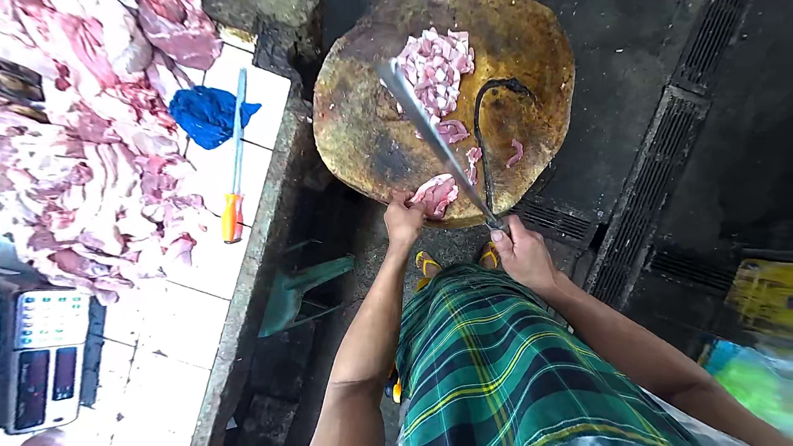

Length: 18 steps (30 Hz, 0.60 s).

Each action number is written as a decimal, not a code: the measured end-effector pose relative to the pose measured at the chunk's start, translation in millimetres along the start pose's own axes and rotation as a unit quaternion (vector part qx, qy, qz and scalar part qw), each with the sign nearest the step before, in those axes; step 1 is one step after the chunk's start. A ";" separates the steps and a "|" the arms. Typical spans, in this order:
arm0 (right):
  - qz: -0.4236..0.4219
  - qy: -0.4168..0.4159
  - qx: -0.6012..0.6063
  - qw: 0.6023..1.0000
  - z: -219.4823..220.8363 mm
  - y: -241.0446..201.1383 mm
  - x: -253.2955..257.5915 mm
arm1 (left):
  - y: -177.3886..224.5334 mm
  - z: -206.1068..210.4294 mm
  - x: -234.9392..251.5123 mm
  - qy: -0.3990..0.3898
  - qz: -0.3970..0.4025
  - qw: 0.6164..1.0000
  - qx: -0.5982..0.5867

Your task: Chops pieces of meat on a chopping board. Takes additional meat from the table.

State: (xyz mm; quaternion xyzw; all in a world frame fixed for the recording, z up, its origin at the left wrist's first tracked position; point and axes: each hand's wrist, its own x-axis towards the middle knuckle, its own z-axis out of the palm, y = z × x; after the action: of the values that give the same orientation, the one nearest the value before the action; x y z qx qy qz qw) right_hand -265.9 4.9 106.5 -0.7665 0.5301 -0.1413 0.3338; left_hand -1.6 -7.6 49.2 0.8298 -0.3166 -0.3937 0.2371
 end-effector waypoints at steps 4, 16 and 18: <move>0.183 -0.181 -0.087 0.962 -18.6 4.6 13.5 | 0.6 -1.7 1.0 0.008 0.005 1.000 0.011; 0.109 -0.148 -0.052 0.982 4.0 1.4 14.1 | 11.6 0.4 0.1 -0.037 -0.004 0.995 -0.095; 0.160 -0.186 -0.069 0.967 -5.1 10.8 15.4 | 23.9 -0.2 -1.0 -0.068 0.019 0.979 -0.193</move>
State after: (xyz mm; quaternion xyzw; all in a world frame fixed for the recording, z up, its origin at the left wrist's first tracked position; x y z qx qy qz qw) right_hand -270.5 -13.2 101.1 -0.7058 0.5830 0.0963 0.3908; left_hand -10.0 -23.3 65.3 0.7335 -0.2656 -0.4981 0.3786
